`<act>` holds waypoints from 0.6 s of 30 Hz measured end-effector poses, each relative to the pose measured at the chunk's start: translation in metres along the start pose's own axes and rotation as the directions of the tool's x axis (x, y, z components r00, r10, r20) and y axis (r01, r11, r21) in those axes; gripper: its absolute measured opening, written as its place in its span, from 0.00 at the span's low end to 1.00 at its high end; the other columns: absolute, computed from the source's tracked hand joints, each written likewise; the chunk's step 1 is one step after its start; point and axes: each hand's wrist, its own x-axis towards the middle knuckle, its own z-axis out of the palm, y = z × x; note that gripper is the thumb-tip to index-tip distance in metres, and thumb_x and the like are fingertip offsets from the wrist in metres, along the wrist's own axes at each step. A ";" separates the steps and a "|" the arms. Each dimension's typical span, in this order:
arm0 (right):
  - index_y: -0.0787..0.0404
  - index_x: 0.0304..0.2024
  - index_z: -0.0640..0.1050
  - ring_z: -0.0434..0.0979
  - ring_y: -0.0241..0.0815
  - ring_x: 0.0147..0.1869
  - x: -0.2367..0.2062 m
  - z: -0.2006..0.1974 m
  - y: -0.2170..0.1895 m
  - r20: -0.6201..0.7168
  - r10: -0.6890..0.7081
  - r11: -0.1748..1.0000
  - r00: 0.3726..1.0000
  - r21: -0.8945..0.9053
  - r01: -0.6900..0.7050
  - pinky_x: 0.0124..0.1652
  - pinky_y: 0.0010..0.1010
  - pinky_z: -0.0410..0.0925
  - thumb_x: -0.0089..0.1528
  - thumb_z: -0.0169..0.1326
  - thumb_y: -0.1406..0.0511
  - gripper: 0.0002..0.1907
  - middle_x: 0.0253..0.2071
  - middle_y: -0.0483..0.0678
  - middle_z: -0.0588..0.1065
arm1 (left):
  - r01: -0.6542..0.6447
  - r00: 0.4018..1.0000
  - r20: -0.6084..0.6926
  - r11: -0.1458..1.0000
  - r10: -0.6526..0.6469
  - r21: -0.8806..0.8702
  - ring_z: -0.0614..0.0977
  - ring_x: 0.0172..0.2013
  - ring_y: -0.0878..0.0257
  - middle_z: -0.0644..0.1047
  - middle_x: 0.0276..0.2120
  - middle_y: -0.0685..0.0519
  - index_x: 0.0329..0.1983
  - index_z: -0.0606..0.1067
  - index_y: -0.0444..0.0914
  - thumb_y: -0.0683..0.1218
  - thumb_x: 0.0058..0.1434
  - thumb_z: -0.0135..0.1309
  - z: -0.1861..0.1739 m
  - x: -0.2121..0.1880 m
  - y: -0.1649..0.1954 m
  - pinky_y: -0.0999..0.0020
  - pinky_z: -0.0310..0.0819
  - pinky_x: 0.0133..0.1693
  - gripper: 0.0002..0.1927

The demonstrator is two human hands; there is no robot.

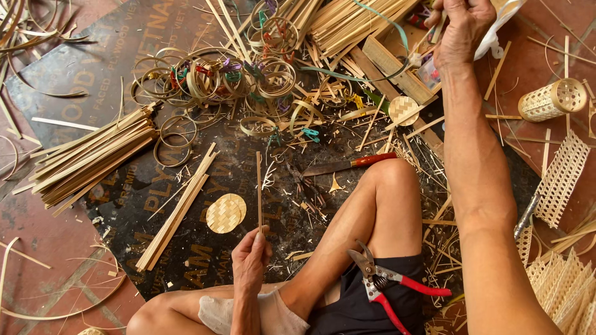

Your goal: The person sits on the floor and applies glue from a squeeze bottle to the rim of a woven bamboo basket, then presses a woven bamboo lid onto the glued rim. They then sort and trim bamboo strips with pliers, splitting and cutting strips to size for basket making.

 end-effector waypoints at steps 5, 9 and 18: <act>0.62 0.44 0.71 0.74 0.34 0.24 -0.001 -0.034 0.026 -0.323 0.198 0.980 0.925 0.091 -0.178 0.22 0.25 0.72 0.67 0.59 0.68 0.10 0.29 0.47 0.76 | 0.002 1.000 0.005 1.000 -0.001 -0.021 0.66 0.18 0.72 0.74 0.21 0.56 0.53 0.80 0.36 0.49 0.69 0.52 -0.002 -0.001 -0.003 0.76 0.57 0.19 0.16; 0.62 0.40 0.69 0.70 0.32 0.24 -0.007 -0.096 0.017 -0.410 0.054 0.975 0.911 -0.176 -0.137 0.21 0.23 0.66 0.71 0.55 0.67 0.08 0.29 0.47 0.73 | 0.005 1.000 0.011 1.000 -0.005 0.006 0.67 0.18 0.72 0.74 0.21 0.56 0.52 0.80 0.36 0.48 0.69 0.52 -0.002 -0.005 -0.003 0.76 0.58 0.19 0.15; 0.62 0.40 0.70 0.70 0.33 0.24 -0.041 -0.155 -0.003 -0.433 0.032 0.600 0.901 -0.713 -0.364 0.22 0.24 0.66 0.72 0.54 0.67 0.08 0.29 0.47 0.72 | 0.022 0.999 0.034 0.999 -0.023 0.024 0.66 0.18 0.73 0.74 0.21 0.57 0.53 0.80 0.36 0.48 0.70 0.52 0.005 0.002 0.001 0.78 0.55 0.19 0.15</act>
